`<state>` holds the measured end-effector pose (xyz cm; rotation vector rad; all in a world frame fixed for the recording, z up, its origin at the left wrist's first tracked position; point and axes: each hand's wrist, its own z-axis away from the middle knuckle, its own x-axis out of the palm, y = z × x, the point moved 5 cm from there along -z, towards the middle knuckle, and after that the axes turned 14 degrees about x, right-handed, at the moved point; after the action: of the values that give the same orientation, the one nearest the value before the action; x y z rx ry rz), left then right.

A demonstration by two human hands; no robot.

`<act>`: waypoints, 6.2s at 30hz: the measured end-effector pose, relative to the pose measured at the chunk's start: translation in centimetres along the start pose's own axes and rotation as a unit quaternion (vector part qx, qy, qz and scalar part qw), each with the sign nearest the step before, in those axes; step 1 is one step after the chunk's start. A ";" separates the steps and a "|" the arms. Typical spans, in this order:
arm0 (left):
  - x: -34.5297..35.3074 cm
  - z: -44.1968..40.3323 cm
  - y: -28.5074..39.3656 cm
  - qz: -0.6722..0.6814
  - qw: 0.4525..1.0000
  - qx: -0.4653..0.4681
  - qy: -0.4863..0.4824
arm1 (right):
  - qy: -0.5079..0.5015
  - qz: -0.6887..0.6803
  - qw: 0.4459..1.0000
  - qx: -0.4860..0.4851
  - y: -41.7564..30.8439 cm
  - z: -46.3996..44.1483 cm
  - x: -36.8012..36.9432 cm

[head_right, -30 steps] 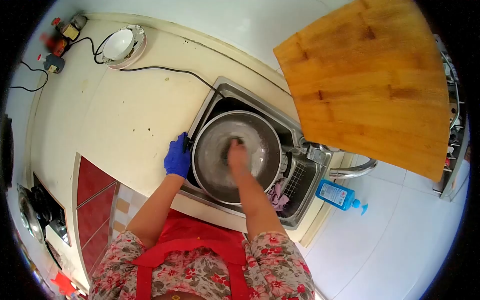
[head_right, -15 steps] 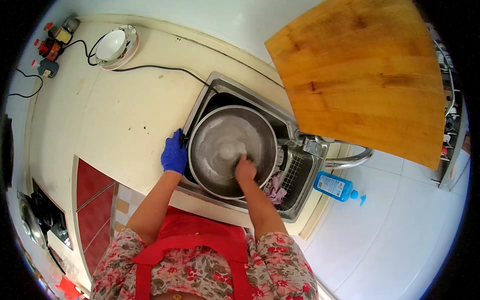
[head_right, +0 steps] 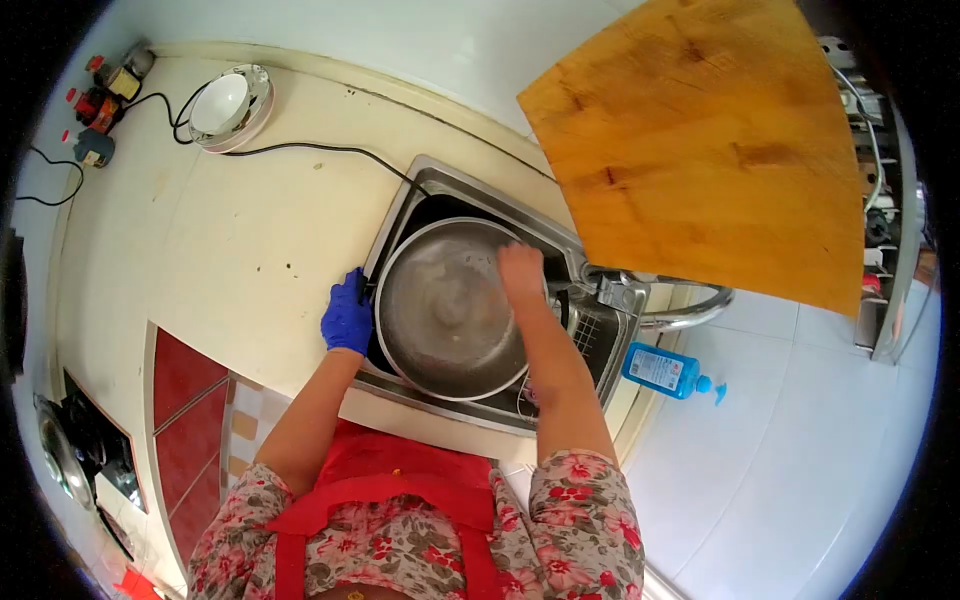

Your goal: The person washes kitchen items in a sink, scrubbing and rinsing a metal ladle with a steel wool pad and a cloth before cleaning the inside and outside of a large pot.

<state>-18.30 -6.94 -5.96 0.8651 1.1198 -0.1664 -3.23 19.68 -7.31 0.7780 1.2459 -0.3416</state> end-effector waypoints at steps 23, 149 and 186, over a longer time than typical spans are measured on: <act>-0.3 0.3 0.5 -0.016 1.000 0.006 0.017 | 0.031 -0.287 0.940 0.181 -6.7 0.6 -2.9; -8.7 -1.8 3.6 0.431 0.896 -0.092 -0.054 | 0.015 -0.386 0.844 0.372 15.9 15.7 -8.0; -17.8 0.3 20.5 0.837 0.514 -0.009 -0.185 | -0.277 -0.504 0.735 0.360 16.3 19.4 -2.4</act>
<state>-15.55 1.47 19.69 1.4506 -0.4911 1.2427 20.10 17.28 2.60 0.4713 0.8168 -1.9036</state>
